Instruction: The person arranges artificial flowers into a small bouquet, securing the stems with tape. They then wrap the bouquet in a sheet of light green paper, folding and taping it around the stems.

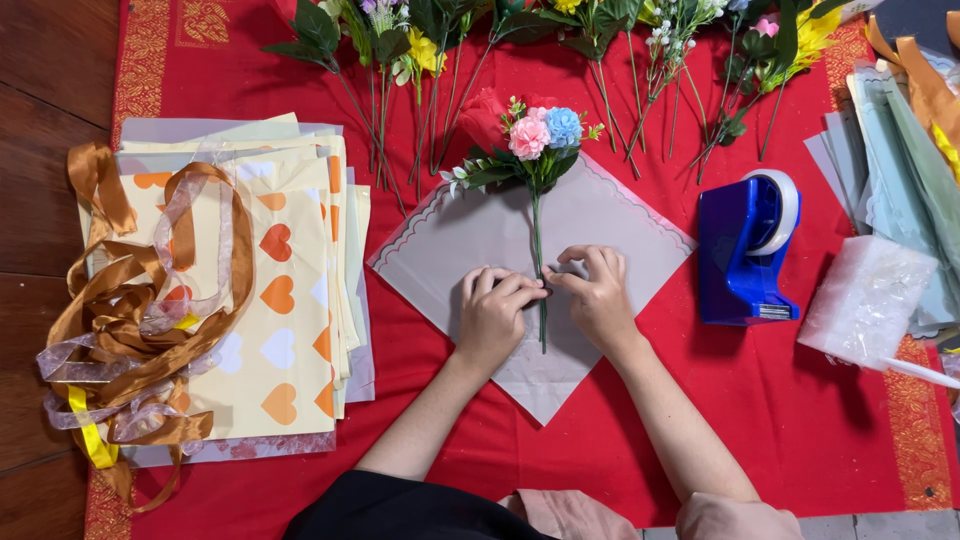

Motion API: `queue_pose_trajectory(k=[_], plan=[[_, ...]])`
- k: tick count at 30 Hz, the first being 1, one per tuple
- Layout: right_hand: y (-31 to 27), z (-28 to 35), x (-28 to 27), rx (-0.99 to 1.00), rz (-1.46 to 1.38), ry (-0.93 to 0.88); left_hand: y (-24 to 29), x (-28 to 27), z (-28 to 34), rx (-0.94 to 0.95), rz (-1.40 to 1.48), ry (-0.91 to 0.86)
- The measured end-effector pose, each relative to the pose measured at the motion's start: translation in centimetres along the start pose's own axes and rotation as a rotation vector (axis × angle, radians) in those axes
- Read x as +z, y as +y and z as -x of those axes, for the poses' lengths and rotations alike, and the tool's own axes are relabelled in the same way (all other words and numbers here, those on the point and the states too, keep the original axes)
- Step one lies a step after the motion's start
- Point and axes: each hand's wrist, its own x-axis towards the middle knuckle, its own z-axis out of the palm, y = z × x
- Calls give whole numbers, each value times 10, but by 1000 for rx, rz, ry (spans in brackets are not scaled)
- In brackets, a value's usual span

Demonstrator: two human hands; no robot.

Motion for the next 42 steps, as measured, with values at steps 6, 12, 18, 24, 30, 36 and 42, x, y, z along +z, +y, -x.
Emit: queue_pose_trajectory(k=[6, 12, 18, 24, 30, 36, 42], plan=[[-3, -2, -2, 4, -7, 2, 0, 0, 0, -4, 2, -1], [0, 0, 0, -3, 8, 2, -1, 2, 1, -9, 5, -9], [-3, -2, -2, 19, 5, -6, -1, 2, 2, -8, 2, -7], [-4, -2, -4, 41, 14, -32, 2, -2, -1, -6, 1, -2], [-2, -1, -3, 53, 19, -45, 3, -3, -1, -10, 2, 0], [-5, -3, -5, 46, 28, -58, 1, -2, 0, -6, -1, 2], [11, 8, 8, 80, 0, -93, 1, 0, 0, -11, 5, 2]])
